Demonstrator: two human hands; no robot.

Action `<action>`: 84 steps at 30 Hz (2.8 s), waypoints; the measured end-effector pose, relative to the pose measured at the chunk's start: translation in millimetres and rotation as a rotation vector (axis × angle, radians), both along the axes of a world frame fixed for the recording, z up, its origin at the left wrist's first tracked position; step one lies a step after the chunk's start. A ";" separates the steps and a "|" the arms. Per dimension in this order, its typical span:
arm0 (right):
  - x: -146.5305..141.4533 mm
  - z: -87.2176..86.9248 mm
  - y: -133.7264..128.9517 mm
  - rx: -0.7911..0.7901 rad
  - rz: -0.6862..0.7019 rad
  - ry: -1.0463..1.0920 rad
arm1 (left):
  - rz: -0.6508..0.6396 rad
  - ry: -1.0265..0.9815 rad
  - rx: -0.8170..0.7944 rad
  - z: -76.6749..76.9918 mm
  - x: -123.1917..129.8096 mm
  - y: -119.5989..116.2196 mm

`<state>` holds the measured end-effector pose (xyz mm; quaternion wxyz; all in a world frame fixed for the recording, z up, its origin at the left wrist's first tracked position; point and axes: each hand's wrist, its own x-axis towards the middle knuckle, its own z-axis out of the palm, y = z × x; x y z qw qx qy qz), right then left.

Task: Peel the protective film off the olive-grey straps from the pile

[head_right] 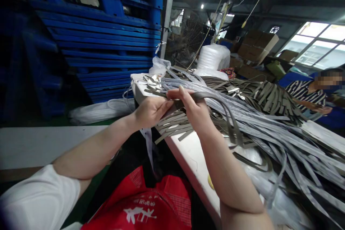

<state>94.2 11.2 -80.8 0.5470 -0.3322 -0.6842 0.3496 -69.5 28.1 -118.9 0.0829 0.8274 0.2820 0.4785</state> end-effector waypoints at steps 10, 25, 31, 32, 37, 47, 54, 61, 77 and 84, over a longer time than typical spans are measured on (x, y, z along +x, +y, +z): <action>19.0 -80.9 13.6 -0.397 0.041 -0.011 | -0.149 -0.050 -0.556 -64.2 31.1 9.8; 21.4 -122.8 -2.7 -0.526 0.038 0.153 | -0.044 -0.180 -0.709 -100.7 51.1 -9.7; 47.4 -131.7 6.0 -0.603 -0.009 0.768 | -0.028 -0.104 -0.794 -131.8 43.6 -29.8; 52.4 -130.9 7.6 -0.603 -0.027 0.761 | -0.050 -0.093 -0.823 -133.9 41.9 -31.0; 48.8 -138.7 2.3 -0.571 -0.141 0.455 | -0.110 -0.088 -0.859 -126.6 42.5 -27.3; 47.8 -168.9 -0.4 -0.562 -0.386 0.625 | 0.039 0.021 -0.589 -139.4 53.3 -29.2; 81.5 -167.0 4.7 -0.494 -0.459 0.653 | -0.011 0.088 -0.791 -151.1 46.8 -38.5; 29.0 -184.3 -21.0 -0.510 -0.312 0.642 | -0.044 0.028 -0.738 -141.5 66.5 -32.3; 13.6 -132.6 -50.1 -0.365 -0.127 0.441 | -0.047 -0.058 -0.646 -144.8 27.5 -66.4; 4.2 -146.6 -29.7 -0.601 -0.024 0.651 | -0.041 -0.033 -0.634 -134.3 28.8 -55.9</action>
